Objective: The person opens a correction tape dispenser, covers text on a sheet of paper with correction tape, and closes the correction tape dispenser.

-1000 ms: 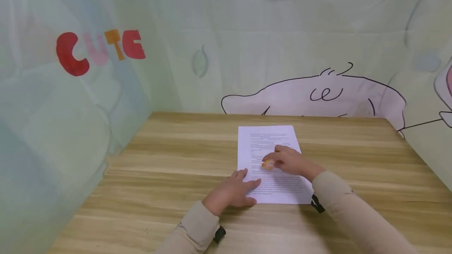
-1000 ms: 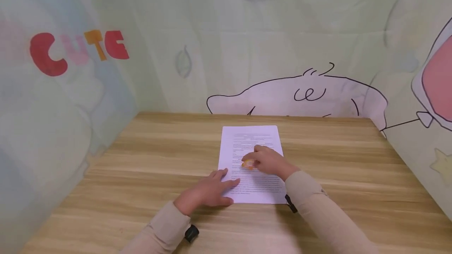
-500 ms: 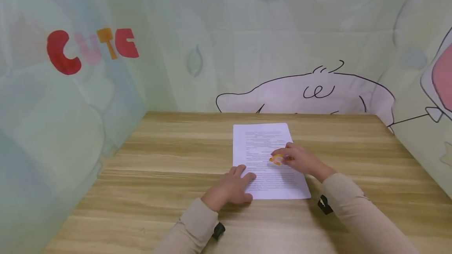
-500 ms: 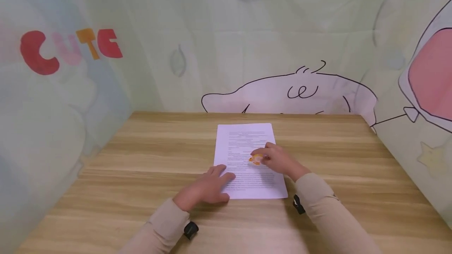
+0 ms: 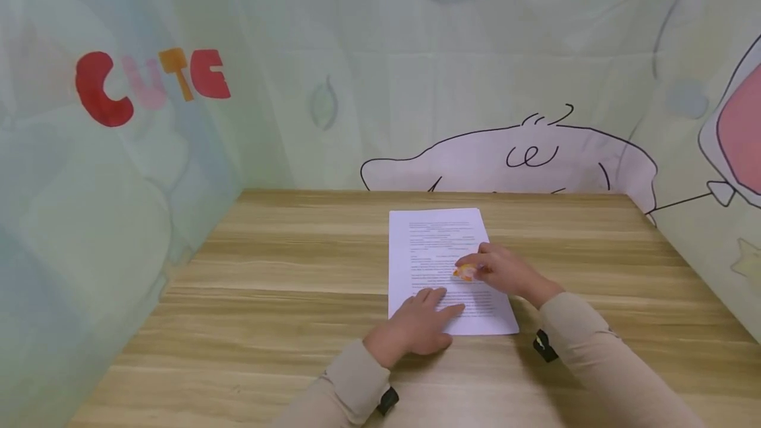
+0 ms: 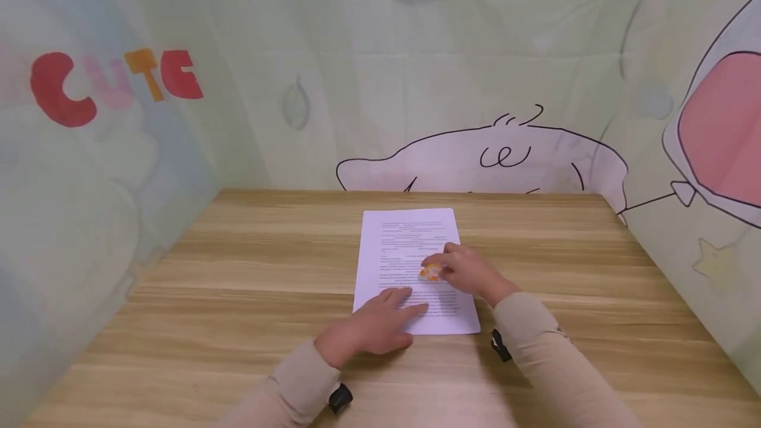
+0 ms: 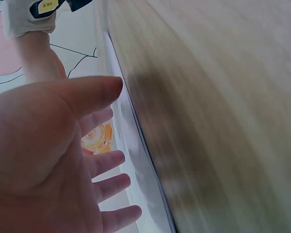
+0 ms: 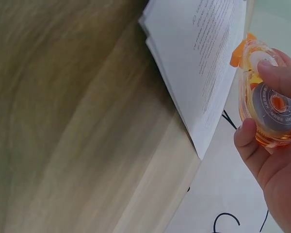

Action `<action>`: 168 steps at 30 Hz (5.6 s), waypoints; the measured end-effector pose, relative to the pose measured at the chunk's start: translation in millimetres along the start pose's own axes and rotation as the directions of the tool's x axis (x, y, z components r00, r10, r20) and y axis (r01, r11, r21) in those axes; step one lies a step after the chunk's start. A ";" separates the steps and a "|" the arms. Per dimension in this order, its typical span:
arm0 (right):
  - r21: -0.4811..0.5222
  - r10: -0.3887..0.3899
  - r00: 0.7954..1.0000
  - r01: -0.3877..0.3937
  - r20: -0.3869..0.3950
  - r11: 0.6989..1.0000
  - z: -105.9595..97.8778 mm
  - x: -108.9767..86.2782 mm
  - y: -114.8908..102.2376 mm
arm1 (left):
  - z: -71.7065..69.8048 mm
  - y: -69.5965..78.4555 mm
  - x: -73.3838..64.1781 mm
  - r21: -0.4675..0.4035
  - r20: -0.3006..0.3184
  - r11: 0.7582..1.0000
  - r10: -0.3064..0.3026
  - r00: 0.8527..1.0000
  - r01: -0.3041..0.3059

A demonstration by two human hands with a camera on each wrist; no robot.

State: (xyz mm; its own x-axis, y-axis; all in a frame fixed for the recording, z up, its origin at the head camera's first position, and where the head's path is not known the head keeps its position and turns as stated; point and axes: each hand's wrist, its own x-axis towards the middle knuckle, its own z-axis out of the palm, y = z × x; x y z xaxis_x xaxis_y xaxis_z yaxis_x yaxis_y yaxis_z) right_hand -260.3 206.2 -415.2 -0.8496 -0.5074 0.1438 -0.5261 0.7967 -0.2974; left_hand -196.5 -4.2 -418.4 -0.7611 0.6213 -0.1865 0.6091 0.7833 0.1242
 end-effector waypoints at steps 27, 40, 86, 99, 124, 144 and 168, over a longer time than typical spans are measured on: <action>-0.154 -0.122 0.991 0.127 0.047 0.980 3.9 11.5 -1.7 | 0.8 5.9 3.7 0.094 0.030 0.994 -0.050 0.998 0.047; -0.205 -0.189 0.982 0.191 0.027 0.960 6.1 10.5 0.4 | 1.8 5.0 4.2 0.070 0.040 0.997 -0.043 0.998 0.040; -0.242 -0.185 0.974 0.212 0.128 0.947 -8.2 2.3 3.3 | -0.6 5.1 9.7 0.036 0.096 0.997 -0.071 0.993 0.067; 0.147 0.012 1.000 -0.011 -0.001 0.989 -7.9 -11.2 26.1 | -2.1 6.2 7.2 0.039 0.079 0.997 -0.071 0.994 0.068; 0.099 0.109 0.994 -0.105 -0.032 0.990 -10.8 -35.8 26.4 | 2.6 23.5 1.1 -0.028 0.013 0.999 0.016 1.000 -0.015; -0.148 0.011 1.000 -0.011 -0.001 0.989 -13.2 -25.2 16.0 | 5.7 27.1 20.6 0.011 -0.002 0.999 -0.045 0.999 0.045; -0.340 -0.105 0.994 0.109 0.029 0.934 -10.3 -22.0 17.0 | 1.1 31.4 23.3 0.005 0.065 0.998 -0.066 0.996 0.066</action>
State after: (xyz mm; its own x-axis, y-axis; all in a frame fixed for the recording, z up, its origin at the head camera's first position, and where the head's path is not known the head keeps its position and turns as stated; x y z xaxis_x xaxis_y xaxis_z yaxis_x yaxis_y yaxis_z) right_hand -250.9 234.3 -413.6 -0.7883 -0.5976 0.1464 -0.5961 0.8008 0.0585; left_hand -194.8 34.9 -419.9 -0.7835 0.5655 -0.2577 0.5585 0.8226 0.1069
